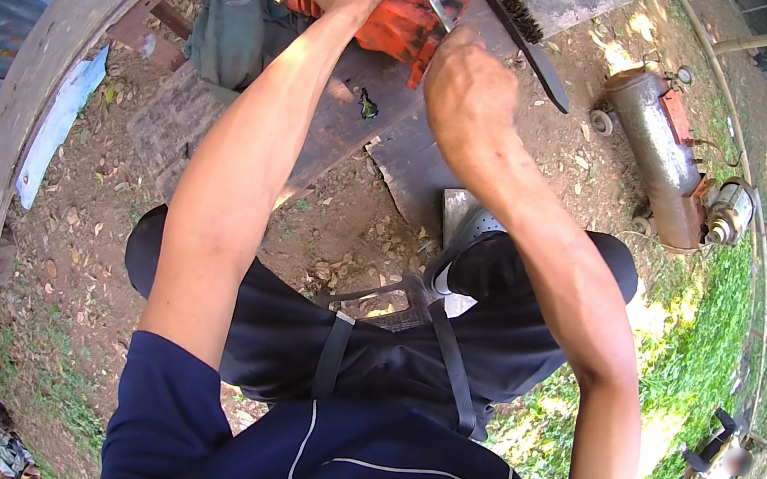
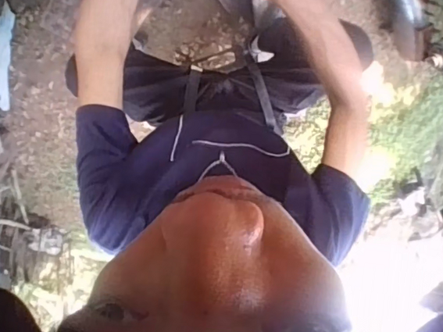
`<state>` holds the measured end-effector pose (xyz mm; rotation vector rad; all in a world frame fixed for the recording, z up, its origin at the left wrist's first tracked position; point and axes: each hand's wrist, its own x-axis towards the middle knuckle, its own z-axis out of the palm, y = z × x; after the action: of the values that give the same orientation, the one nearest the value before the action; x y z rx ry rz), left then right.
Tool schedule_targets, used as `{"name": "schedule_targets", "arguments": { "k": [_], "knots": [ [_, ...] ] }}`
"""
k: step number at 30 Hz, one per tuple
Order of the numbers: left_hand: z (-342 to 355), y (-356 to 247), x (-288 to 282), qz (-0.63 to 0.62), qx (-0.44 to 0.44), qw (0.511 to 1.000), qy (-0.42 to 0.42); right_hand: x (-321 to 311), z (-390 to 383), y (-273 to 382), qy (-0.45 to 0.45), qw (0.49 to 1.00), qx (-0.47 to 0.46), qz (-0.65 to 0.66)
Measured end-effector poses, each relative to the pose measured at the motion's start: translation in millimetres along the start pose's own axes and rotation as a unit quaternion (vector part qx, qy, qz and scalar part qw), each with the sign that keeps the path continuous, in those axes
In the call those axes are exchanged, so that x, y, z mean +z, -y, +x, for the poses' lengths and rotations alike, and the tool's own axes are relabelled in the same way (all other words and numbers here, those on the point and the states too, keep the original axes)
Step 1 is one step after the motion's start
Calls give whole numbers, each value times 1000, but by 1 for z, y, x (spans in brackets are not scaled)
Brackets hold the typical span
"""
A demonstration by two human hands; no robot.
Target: The person disassembles and cleans components of a red air compressor pump, using a wrench and a wire brush by hand, while handling small fasteners and a cleaning cloth.
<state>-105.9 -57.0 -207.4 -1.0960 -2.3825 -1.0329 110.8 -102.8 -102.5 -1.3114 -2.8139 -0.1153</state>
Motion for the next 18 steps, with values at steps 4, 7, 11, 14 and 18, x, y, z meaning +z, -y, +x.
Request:
{"name": "schedule_targets", "arguments": {
  "k": [4,7,11,14,18],
  "knots": [
    [-2,-16,-6,-20,-59,998,3,-4,3,-6,18,999,-15,40],
    [2,-21,-6,-46,-103,993,46,-11,15,-37,40,994,-74,62],
    [-9,-28,-4,-69,-85,994,0,1,21,-84,48,992,-98,66],
    [-10,-24,-4,-45,-69,996,-37,-7,14,-80,49,992,-99,63],
    [-11,-22,-8,-44,-69,996,-34,-22,7,-58,34,996,-47,75]
  ]
}}
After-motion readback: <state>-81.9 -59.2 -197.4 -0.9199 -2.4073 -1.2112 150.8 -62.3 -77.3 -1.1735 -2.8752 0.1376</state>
